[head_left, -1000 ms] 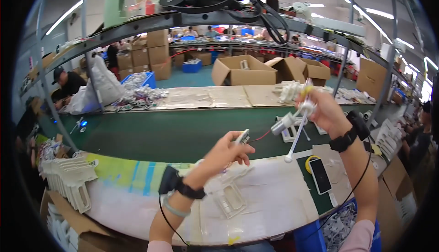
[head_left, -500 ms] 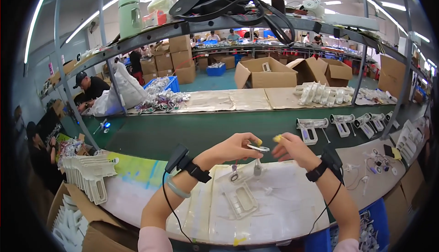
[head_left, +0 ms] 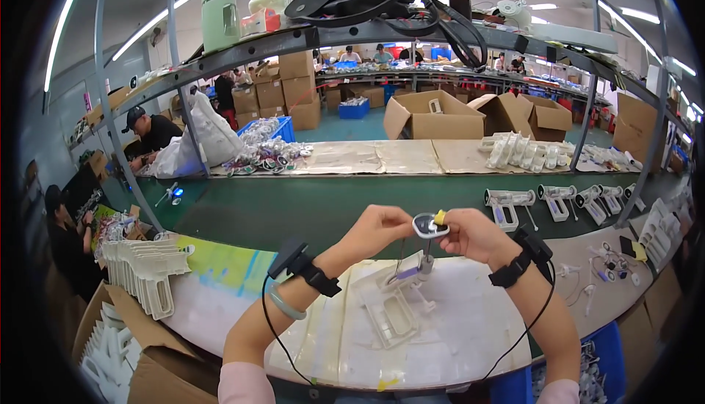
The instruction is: The person picks up a pump and a circuit board from a bin, places them into a plastic housing, and connects the wires. They then fit a nozzle and a battery into the housing, arrange the internal components, and place the unit onto a conveyor belt.
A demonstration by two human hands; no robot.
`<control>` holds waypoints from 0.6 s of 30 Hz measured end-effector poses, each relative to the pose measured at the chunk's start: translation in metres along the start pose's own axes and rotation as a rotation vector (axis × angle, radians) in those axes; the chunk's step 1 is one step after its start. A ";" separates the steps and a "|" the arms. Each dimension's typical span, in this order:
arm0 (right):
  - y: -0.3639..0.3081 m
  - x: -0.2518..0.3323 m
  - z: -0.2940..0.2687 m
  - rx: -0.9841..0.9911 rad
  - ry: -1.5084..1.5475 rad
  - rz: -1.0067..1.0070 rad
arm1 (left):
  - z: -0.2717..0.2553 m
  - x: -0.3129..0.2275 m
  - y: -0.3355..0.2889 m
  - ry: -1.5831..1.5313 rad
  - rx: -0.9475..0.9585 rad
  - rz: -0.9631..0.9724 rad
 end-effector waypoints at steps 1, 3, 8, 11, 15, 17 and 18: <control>0.001 0.005 0.000 0.029 0.007 -0.045 | -0.008 -0.018 -0.004 0.271 -0.211 0.134; 0.003 0.013 0.002 0.053 0.033 -0.101 | -0.011 -0.039 -0.009 0.755 -0.527 0.398; 0.003 0.017 0.008 0.006 0.046 -0.090 | -0.005 -0.034 0.003 0.156 -0.543 0.308; 0.004 0.016 0.005 -0.020 0.076 -0.104 | -0.009 -0.027 0.003 0.259 -0.448 0.106; 0.005 0.020 0.003 -0.054 0.050 -0.116 | -0.008 -0.021 0.010 0.088 -0.441 0.184; 0.001 0.019 0.010 -0.065 0.049 -0.122 | -0.004 -0.025 0.013 0.267 -0.400 0.223; 0.000 0.018 0.012 -0.078 0.055 -0.133 | -0.003 -0.024 0.014 0.265 -0.406 0.220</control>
Point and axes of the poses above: each hand's wrist, its own y-axis towards the middle knuckle, its own z-axis out of the palm, x = y × z, the point moved 6 cm from there along y, towards the middle knuckle, and after that the axes turned 15 degrees about y, right-handed, at the moved point
